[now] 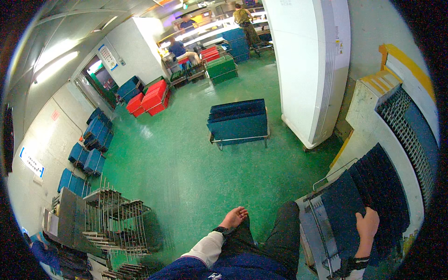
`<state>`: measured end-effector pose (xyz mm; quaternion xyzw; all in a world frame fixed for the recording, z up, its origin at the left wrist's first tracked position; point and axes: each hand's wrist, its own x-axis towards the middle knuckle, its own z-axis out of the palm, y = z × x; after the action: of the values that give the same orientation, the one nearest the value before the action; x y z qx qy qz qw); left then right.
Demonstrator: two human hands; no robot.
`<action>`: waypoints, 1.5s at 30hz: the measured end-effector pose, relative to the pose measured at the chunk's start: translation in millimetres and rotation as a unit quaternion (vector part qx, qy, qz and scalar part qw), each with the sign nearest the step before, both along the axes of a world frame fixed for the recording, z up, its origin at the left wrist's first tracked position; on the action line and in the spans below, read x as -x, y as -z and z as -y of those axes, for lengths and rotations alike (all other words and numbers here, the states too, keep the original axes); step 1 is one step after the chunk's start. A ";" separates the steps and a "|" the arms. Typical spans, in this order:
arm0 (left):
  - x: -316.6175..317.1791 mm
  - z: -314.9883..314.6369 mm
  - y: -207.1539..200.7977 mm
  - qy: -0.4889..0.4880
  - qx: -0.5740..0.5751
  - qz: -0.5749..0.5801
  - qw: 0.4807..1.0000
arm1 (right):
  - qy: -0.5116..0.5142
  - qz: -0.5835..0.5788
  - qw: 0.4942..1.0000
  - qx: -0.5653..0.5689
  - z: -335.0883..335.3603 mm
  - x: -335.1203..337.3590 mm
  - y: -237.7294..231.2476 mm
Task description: Manually handling and stacking metal sheets within a fabrication facility.
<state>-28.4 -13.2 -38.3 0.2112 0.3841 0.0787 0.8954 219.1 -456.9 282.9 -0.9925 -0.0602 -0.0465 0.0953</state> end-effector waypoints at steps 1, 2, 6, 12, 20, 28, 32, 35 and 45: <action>-0.2 0.1 -0.1 0.000 -0.001 0.000 1.000 | 0.003 -0.004 1.000 0.002 -0.2 0.1 -0.7; -0.6 0.3 -0.2 0.000 -0.001 0.000 1.000 | 0.003 -0.004 1.000 0.002 0.3 -0.2 -0.2; 0.3 -0.5 -0.1 -0.002 0.004 0.002 1.000 | 0.007 -0.023 1.000 -0.001 -2.2 -0.1 -5.5; 0.4 -0.1 -0.7 -0.002 0.007 0.010 1.000 | 0.003 -0.017 1.000 0.000 2.4 -1.0 1.6; -0.3 1.1 -2.4 -0.002 -0.003 0.003 1.000 | -0.010 0.009 1.000 0.002 4.7 -2.1 5.6; 0.2 0.7 -2.0 -0.001 0.003 0.007 1.000 | -0.004 -0.007 1.000 0.004 3.9 -3.1 4.2; 0.2 -0.2 -0.7 0.000 0.007 0.012 1.000 | -0.007 -0.001 1.000 0.006 3.9 -2.7 4.3; -0.7 0.3 -0.1 -0.001 0.006 0.004 1.000 | -0.006 -0.006 1.000 0.005 5.4 -3.3 5.9; 1.5 -2.8 4.9 0.005 0.014 0.020 1.000 | -0.006 -0.001 1.000 0.006 3.0 -2.3 5.3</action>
<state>-29.9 -10.5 -43.2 0.1991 0.3658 0.0727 0.9062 221.4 -459.9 277.6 -0.9927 -0.0659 -0.0450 0.0900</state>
